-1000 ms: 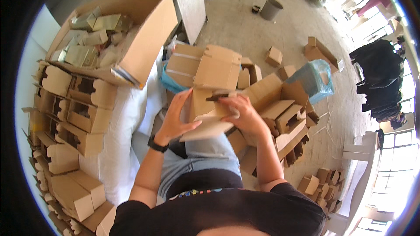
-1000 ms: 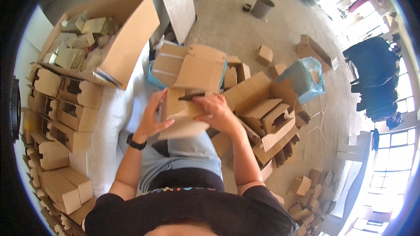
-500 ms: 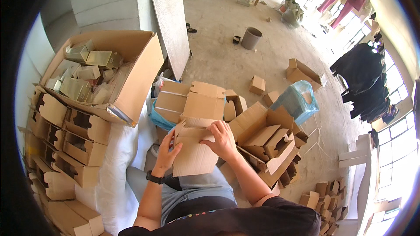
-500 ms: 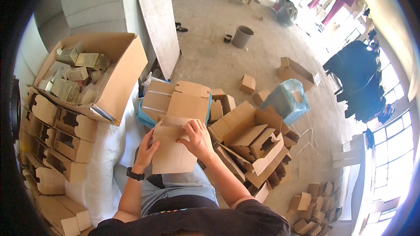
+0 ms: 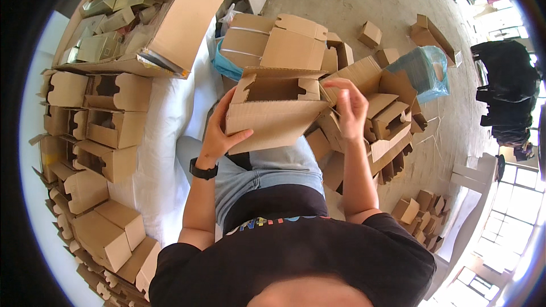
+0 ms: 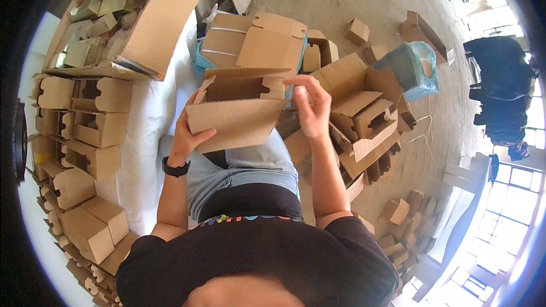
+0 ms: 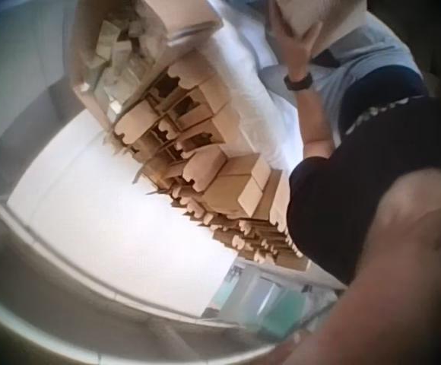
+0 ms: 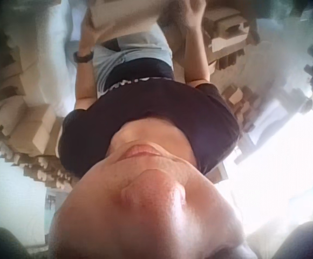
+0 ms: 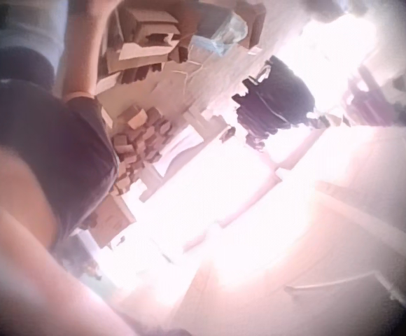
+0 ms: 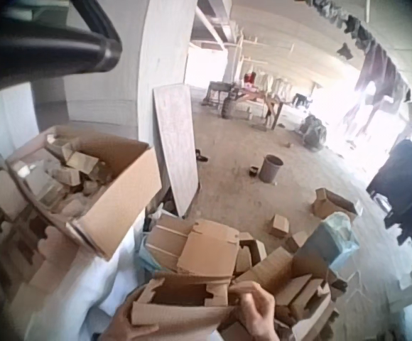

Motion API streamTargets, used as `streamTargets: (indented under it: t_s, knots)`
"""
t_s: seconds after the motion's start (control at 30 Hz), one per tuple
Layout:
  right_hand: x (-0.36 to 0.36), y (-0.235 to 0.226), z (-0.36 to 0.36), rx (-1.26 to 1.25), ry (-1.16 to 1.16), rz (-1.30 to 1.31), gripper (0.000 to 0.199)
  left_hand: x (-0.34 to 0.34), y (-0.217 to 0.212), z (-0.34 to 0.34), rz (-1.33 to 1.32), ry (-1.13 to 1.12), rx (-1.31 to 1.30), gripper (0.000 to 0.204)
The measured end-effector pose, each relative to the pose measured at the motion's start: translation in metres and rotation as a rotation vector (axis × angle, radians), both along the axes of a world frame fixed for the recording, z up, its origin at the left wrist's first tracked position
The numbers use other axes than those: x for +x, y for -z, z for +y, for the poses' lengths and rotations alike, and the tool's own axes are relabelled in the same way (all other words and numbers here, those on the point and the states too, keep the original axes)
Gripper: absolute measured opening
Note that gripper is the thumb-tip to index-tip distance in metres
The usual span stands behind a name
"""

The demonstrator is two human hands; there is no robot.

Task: The person organizes cardboard boxes by picking them up from the floor, folding them into shape, and stacking them onto a table.

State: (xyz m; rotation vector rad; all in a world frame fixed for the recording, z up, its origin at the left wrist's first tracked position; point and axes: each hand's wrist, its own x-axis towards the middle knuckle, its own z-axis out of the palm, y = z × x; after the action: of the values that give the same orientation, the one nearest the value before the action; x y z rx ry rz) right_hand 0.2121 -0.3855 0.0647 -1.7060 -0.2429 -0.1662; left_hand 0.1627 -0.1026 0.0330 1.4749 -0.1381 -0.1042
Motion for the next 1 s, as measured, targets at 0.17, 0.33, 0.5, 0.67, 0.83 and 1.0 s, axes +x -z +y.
streamTargets:
  t_s: [0.17,0.33,0.5,0.67,0.83,1.0]
  knots:
    - [0.009,-0.018,-0.012,-0.317,-0.413,-0.2,0.06,-0.003,0.015,0.004,-0.09,0.108,0.013,0.091]
    - [0.015,-0.022,0.0,-0.436,-0.719,-0.284,0.054,-0.005,0.008,0.004,0.019,0.144,-0.131,0.094]
    - [0.016,-0.017,0.004,-0.352,-0.642,-0.272,0.068,-0.007,0.007,0.004,0.048,0.165,-0.107,0.086]
    - [0.016,-0.003,0.014,-0.123,-0.124,-0.278,0.072,-0.009,0.018,0.006,0.192,0.164,-0.1,0.067]
    - [0.022,-0.013,0.016,0.09,0.455,-0.158,0.068,-0.012,0.032,0.006,0.33,0.1,-0.174,0.046]
    - [0.039,-0.004,0.011,-0.065,0.533,-0.276,0.034,-0.007,0.023,-0.011,0.322,-0.199,-0.514,0.036]
